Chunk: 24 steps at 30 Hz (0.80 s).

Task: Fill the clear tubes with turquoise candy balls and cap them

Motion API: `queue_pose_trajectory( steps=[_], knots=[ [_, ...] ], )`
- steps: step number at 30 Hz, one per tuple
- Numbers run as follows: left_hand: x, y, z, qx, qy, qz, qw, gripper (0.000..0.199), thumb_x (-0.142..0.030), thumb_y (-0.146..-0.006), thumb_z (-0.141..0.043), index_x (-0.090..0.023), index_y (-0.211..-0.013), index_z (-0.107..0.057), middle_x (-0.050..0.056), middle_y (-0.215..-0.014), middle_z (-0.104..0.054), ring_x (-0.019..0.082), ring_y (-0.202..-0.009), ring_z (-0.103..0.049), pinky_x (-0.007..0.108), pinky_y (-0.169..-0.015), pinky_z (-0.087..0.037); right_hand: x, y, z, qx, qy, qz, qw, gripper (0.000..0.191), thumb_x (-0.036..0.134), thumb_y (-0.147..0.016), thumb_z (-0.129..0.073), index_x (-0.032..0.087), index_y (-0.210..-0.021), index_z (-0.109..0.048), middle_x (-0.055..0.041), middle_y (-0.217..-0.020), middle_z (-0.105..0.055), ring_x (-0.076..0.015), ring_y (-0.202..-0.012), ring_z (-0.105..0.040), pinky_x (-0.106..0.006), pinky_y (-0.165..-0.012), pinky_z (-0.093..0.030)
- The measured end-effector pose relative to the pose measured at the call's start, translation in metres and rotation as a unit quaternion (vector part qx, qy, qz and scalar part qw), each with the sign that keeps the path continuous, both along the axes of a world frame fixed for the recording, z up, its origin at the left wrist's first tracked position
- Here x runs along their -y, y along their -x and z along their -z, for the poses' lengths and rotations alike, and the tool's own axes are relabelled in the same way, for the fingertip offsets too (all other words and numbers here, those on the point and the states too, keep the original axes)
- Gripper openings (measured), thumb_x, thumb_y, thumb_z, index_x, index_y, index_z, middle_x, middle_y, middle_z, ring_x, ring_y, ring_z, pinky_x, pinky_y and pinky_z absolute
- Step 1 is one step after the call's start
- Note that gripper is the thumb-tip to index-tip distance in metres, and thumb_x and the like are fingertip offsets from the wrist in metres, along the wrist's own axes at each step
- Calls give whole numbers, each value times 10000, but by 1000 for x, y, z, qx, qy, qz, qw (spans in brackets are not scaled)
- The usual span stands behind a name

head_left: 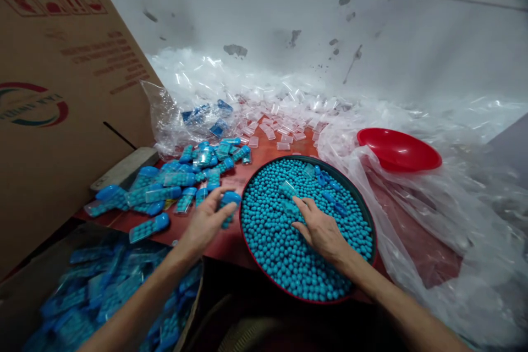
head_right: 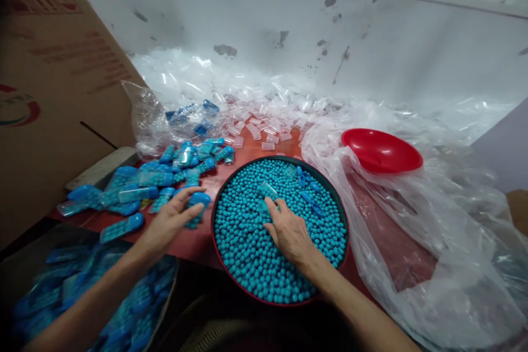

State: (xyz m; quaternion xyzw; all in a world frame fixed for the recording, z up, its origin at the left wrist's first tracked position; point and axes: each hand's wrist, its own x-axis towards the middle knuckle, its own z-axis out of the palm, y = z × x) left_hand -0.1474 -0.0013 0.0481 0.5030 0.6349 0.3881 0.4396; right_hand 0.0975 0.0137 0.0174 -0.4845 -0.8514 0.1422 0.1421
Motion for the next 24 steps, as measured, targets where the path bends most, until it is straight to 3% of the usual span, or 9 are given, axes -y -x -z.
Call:
queue_pose_trajectory(
  steps=[2, 5, 7, 9, 14, 17, 19, 21, 24],
  knots=[
    [-11, 31, 8, -145, -30, -45, 988, 410, -391, -749, -486, -208, -1115, -469, 5, -759, -528, 148, -655, -510, 266, -609, -426, -12, -1, 7, 72, -15, -15, 997, 463, 198, -807, -501, 151, -1248, -369, -139, -1127, -492, -233, -864, -574, -328, -643, -508],
    [-22, 60, 22, -378, -60, -74, 921, 414, -339, -783, -423, -202, -1168, -494, 75, -906, -551, 226, -847, -523, 364, -786, -410, -23, 2, 17, 115, -31, -49, 992, 285, 168, -841, -436, 154, -1122, -482, -95, -951, -569, -206, -835, -572, -285, -654, -488],
    [-24, 58, 27, -481, -85, -83, 869, 404, -300, -792, -405, -183, -1163, -513, 121, -1004, -531, 268, -937, -499, 403, -837, -385, -25, 3, 22, 103, -34, -50, 993, 233, 161, -860, -389, 149, -1053, -518, -82, -884, -580, -188, -820, -568, -272, -679, -473],
    [-21, 39, 26, -513, -130, -69, 846, 387, -265, -802, -393, -173, -1156, -517, 135, -1065, -514, 276, -990, -474, 408, -860, -374, -25, 3, 23, 57, -28, -45, 997, 232, 179, -864, -385, 143, -1049, -521, -83, -894, -579, -176, -816, -562, -271, -703, -463],
    [-11, -46, 22, -330, -193, 145, 913, 401, -237, -815, -409, -176, -1210, -437, 114, -1179, -479, 231, -1058, -451, 351, -894, -366, -16, 1, 10, -159, 36, -35, 986, 222, 218, -832, -458, 152, -1024, -549, -50, -884, -592, -142, -748, -548, -265, -709, -445],
    [-9, -80, 27, -141, -145, 212, 956, 260, -208, -803, -431, -182, -1045, -523, 54, -969, -574, 174, -895, -526, 290, -809, -399, -11, -4, 2, -274, 163, -7, 948, 209, 271, -797, -516, 159, -958, -587, -24, -822, -597, -123, -672, -536, -250, -642, -444],
    [-8, -89, 32, -17, -92, 220, 971, 174, -193, -784, -455, -174, -930, -548, 10, -804, -579, 141, -768, -535, 256, -734, -408, -10, -12, 0, -338, 301, 3, 892, 231, 319, -772, -550, 167, -941, -593, -20, -825, -589, -129, -689, -544, -251, -616, -455],
    [-7, -92, 35, 70, -53, 214, 973, 155, -195, -763, -484, -173, -900, -554, -10, -750, -561, 126, -725, -526, 241, -704, -408, -9, -20, 0, -407, 431, 0, 805, 254, 343, -761, -567, 179, -955, -582, -28, -894, -577, -148, -777, -556, -270, -642, -479],
    [-5, -93, 38, 98, -54, 174, 978, 187, -219, -754, -505, -182, -926, -569, 2, -826, -552, 140, -829, -520, 267, -800, -396, -7, -26, 1, -498, 511, 10, 700, 231, 317, -752, -597, 193, -945, -574, -33, -993, -544, -168, -908, -540, -320, -739, -485]
  ],
)
